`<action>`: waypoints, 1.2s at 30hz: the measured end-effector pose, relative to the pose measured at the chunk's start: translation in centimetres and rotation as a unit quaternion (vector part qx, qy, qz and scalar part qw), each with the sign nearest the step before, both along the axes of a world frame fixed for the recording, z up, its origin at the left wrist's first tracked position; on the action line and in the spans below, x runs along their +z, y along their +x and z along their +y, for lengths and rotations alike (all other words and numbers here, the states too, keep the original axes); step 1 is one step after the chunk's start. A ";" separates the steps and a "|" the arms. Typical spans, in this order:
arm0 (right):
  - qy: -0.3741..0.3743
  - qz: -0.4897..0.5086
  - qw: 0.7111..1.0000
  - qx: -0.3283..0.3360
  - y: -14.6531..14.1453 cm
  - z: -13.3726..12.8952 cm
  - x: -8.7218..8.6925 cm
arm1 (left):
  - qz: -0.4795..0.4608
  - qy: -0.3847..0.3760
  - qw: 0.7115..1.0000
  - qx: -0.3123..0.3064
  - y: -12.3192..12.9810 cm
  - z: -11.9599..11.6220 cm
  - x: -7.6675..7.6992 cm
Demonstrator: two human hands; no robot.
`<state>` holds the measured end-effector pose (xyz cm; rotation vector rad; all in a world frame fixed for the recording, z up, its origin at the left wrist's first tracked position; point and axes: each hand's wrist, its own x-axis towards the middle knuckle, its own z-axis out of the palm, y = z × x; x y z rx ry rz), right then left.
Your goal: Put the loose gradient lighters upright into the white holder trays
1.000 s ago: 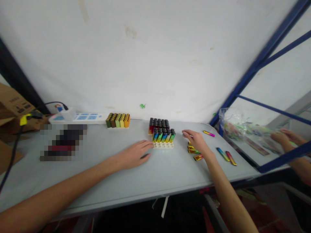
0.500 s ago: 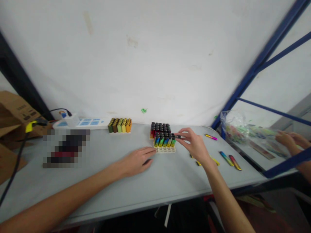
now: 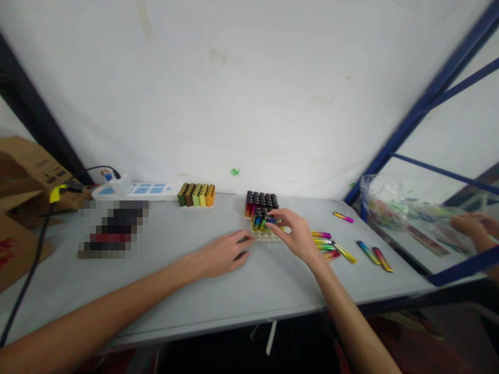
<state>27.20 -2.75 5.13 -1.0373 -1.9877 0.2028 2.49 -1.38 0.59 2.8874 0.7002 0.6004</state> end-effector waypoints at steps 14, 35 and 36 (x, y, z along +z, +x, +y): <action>0.027 -0.008 0.999 0.034 -1.5 1.1 -2.4 | 0.003 0.020 1.000 -0.006 0.1 0.2 -0.1; 0.017 -0.056 0.996 0.071 -0.8 0.9 -1.6 | -0.003 0.005 1.000 -0.002 0.0 0.4 -0.3; 0.012 -0.057 0.995 0.076 -0.8 0.9 -1.6 | -0.004 0.004 1.000 -0.003 0.0 0.4 -0.3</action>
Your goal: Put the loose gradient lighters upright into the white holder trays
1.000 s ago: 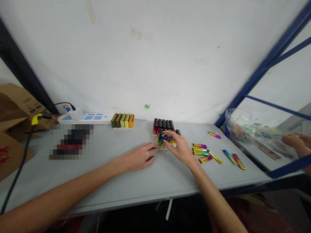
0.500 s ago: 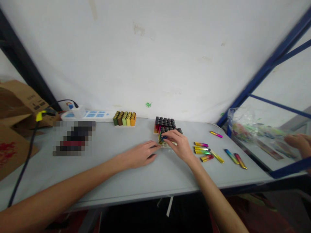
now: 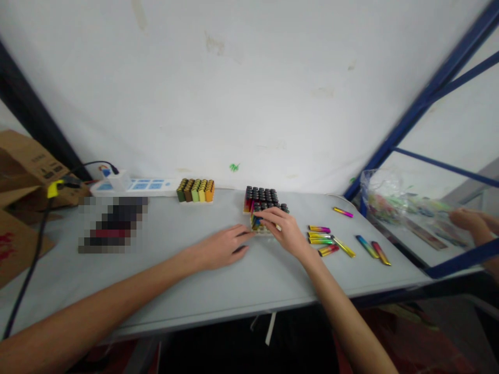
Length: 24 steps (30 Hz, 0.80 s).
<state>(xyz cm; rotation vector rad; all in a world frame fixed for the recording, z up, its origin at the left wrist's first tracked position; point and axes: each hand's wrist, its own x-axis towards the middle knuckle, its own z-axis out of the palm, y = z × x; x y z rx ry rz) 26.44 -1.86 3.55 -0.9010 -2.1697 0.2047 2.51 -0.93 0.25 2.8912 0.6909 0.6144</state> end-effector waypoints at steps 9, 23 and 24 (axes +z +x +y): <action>-0.028 -0.008 1.000 0.011 0.2 0.1 0.4 | -0.005 -0.008 1.000 -0.001 -0.1 0.0 0.1; -0.023 -0.017 1.000 -0.007 -0.2 0.2 -0.2 | -0.002 -0.009 1.000 0.003 0.0 0.1 0.0; -0.023 -0.016 1.000 -0.008 -0.1 0.3 -0.3 | -0.004 -0.010 1.000 0.002 0.0 0.0 0.0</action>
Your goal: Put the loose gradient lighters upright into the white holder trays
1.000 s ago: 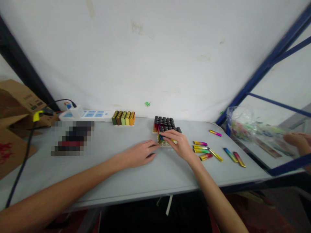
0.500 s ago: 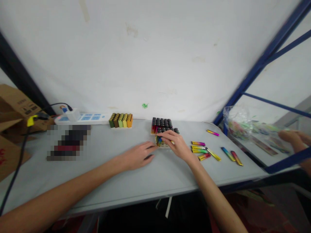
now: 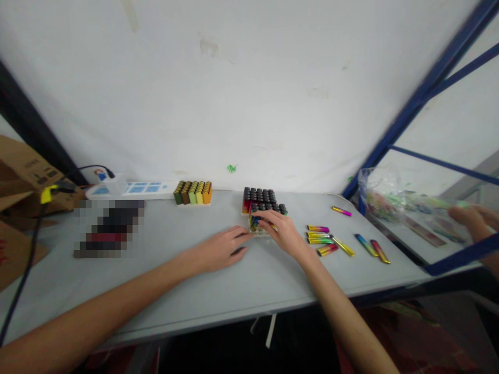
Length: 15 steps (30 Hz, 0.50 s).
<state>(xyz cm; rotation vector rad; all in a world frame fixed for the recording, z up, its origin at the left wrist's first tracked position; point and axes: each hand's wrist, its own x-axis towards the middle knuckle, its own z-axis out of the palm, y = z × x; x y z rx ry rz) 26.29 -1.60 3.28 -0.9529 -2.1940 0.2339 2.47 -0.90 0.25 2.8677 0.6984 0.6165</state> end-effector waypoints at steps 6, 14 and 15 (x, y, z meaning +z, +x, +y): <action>-0.001 -0.020 1.000 0.006 0.0 0.0 0.2 | -0.007 -0.003 1.000 -0.003 0.0 -0.1 0.1; 0.035 -0.050 0.996 -0.058 0.0 -0.6 0.5 | 0.005 0.003 1.000 0.001 -0.1 0.1 -0.1; 0.036 -0.050 0.996 -0.065 0.4 -0.5 0.7 | 0.006 0.006 1.000 -0.001 -0.1 0.2 -0.2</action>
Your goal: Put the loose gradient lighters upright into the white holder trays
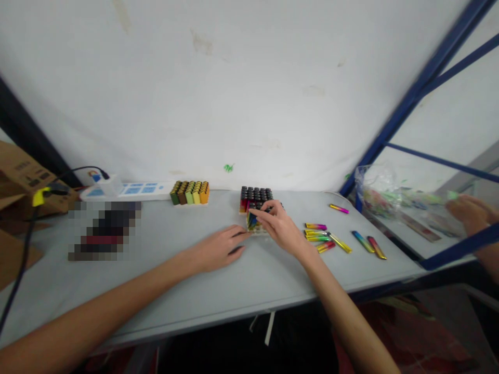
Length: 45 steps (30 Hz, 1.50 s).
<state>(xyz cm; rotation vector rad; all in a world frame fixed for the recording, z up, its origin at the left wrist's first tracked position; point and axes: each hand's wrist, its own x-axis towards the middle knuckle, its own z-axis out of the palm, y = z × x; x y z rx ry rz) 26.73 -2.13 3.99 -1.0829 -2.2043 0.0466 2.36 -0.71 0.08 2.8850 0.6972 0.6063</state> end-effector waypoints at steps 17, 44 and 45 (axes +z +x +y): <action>-0.301 -0.127 0.921 -0.213 19.8 0.8 -0.3 | -0.019 0.006 1.000 0.002 -0.1 0.1 -0.3; -0.139 -0.008 0.988 -0.073 8.1 -1.4 4.9 | -0.003 0.001 1.000 0.000 -0.1 0.2 -0.1; -0.138 0.000 0.989 -0.058 7.3 -1.4 4.8 | -0.004 0.002 1.000 -0.001 0.0 0.1 0.0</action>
